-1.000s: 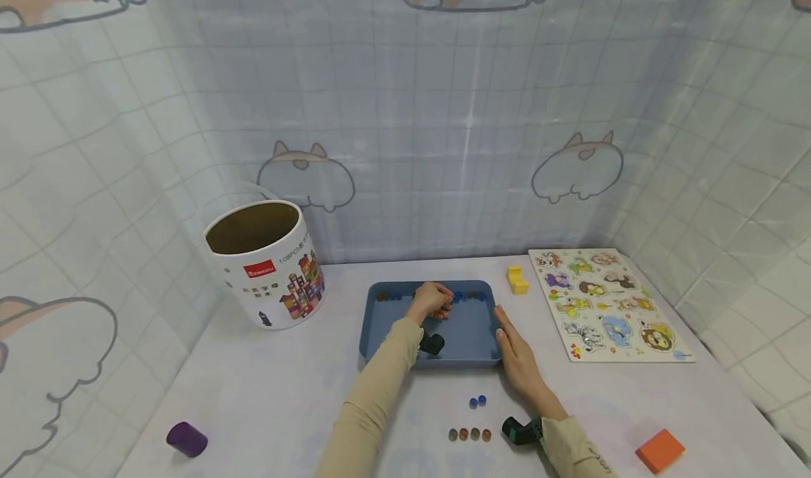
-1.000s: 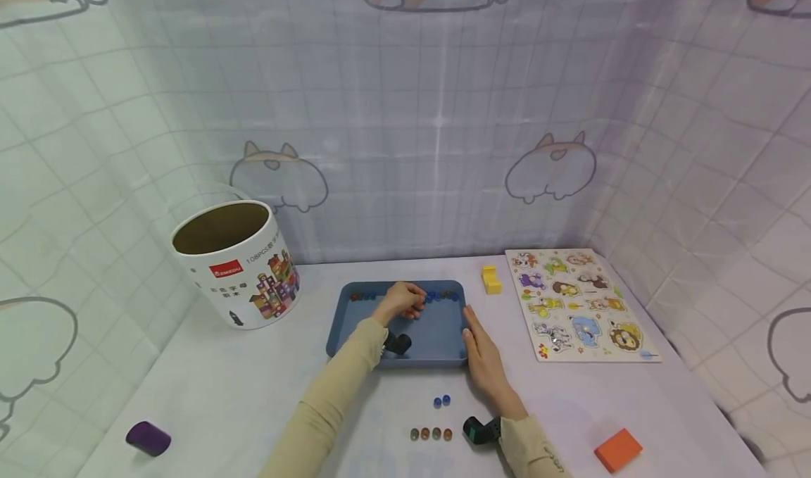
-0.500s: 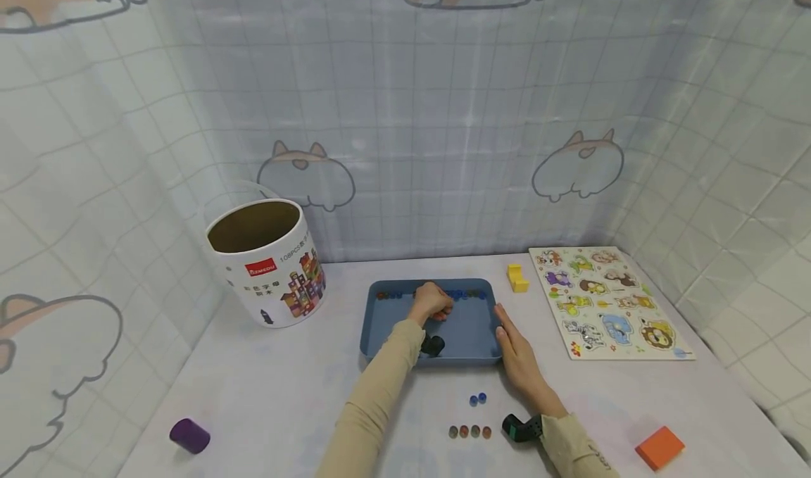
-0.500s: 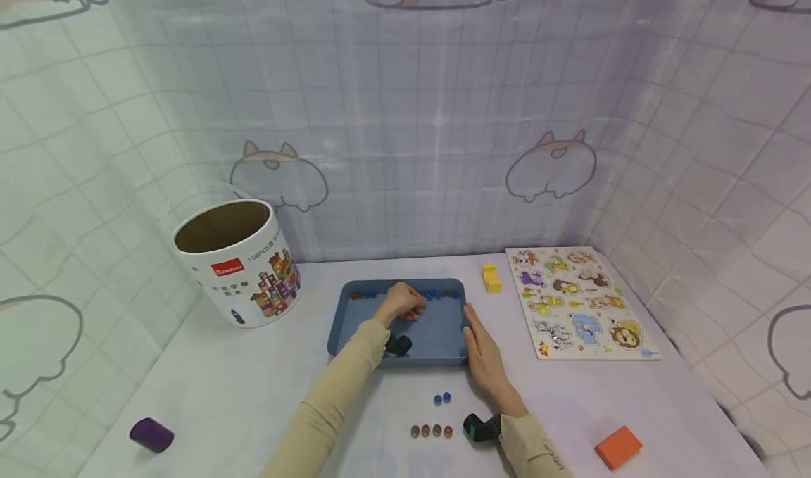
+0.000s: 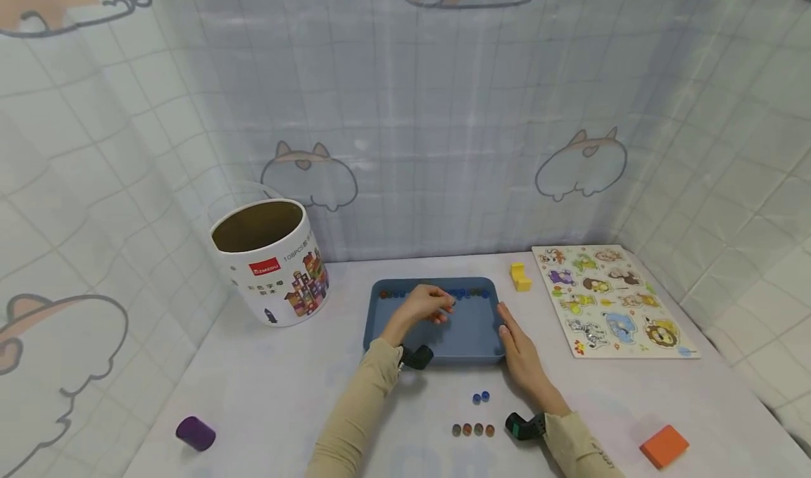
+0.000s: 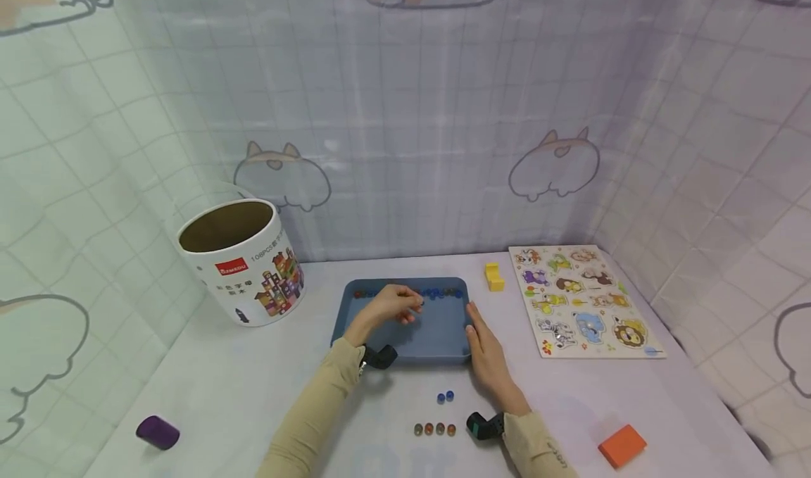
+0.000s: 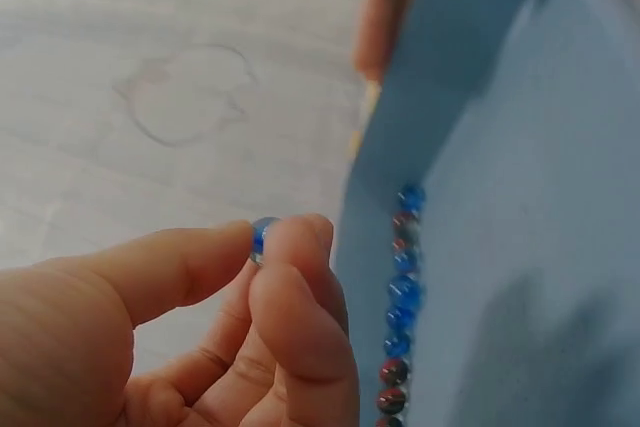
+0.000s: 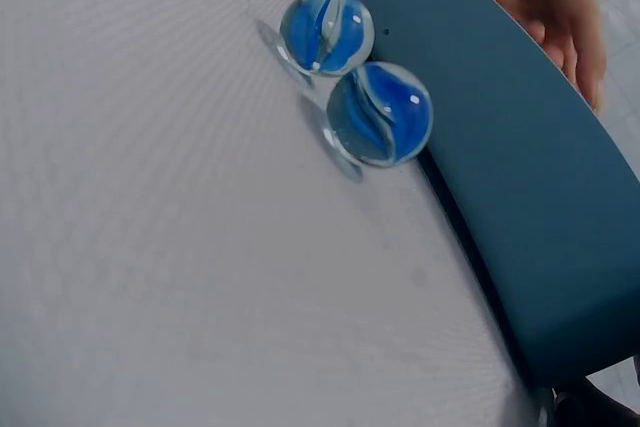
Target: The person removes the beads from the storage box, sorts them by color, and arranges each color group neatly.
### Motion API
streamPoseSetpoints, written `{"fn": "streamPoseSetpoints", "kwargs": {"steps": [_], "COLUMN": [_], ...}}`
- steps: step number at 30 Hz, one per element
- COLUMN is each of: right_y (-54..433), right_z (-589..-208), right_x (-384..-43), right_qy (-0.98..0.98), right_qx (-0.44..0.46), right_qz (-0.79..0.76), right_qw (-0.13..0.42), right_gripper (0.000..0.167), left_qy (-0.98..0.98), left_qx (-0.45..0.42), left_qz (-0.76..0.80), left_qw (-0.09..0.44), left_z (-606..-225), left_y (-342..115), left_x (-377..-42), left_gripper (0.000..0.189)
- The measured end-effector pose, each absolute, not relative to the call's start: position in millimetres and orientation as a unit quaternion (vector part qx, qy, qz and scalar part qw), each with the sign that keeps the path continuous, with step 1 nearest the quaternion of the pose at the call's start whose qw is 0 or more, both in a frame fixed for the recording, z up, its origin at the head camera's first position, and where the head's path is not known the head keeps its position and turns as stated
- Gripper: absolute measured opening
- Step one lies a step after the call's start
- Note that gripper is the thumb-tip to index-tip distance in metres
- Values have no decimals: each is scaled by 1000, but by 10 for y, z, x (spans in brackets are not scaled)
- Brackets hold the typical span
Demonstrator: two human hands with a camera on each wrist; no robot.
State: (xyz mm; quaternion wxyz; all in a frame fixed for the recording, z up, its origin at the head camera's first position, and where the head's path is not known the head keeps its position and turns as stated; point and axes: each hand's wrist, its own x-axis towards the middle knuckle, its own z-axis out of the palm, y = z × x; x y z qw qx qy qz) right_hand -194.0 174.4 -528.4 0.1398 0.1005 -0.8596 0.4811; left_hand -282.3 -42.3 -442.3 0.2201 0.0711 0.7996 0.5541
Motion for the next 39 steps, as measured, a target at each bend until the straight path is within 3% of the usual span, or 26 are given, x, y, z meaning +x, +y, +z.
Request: {"fn": "streamPoseSetpoints", "kwargs": {"steps": [8,18,32,39], "right_y": [1796,1810,1774,1766], "right_z": [-5263,-5215,-5227,-5261], "right_x": [-1968,-1989,-1967,-1953], "right_qy": [-860,-861,-862,-862], "right_qx": [103,94,96,99], "right_qz": [478,482,482,480], "right_qw": [145,132,125,132], "right_gripper": [47,48,49,48], "left_qy": [782,803,838,820], "left_qx": [140,214,183,204], "left_qz": [554,478,437,452], "left_qw": [250,285,270,285], "left_z": [-4394,-4599,-4733,-4521], "left_y": [-531,-459,-404,-422], "left_x": [-2359,-1801,-1707,-1887], "left_gripper": [23,8,9,14]}}
